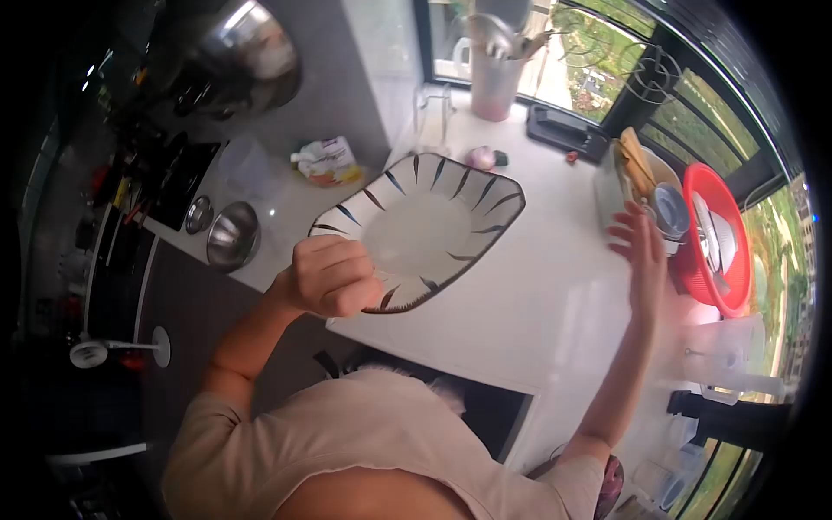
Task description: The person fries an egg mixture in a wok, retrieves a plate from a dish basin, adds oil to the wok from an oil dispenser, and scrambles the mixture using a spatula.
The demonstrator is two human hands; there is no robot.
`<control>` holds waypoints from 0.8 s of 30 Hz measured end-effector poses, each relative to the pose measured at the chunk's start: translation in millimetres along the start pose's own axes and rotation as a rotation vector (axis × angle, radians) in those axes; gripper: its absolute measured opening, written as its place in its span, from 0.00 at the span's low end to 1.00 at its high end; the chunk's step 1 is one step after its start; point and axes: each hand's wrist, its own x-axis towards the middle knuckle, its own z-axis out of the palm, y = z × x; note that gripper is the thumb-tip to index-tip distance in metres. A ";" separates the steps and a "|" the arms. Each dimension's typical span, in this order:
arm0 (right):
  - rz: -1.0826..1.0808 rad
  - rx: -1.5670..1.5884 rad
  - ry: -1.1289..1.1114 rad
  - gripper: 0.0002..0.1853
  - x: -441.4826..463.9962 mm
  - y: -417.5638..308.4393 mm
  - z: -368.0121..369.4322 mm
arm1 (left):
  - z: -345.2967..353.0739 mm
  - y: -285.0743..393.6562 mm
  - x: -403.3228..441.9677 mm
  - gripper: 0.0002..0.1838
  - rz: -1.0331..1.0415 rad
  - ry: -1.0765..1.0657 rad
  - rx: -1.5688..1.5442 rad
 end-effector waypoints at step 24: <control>0.554 0.421 -1.021 0.14 -257.6 -32.1 807.8 | -427.8 57.9 -466.7 0.07 -1.605 0.823 0.511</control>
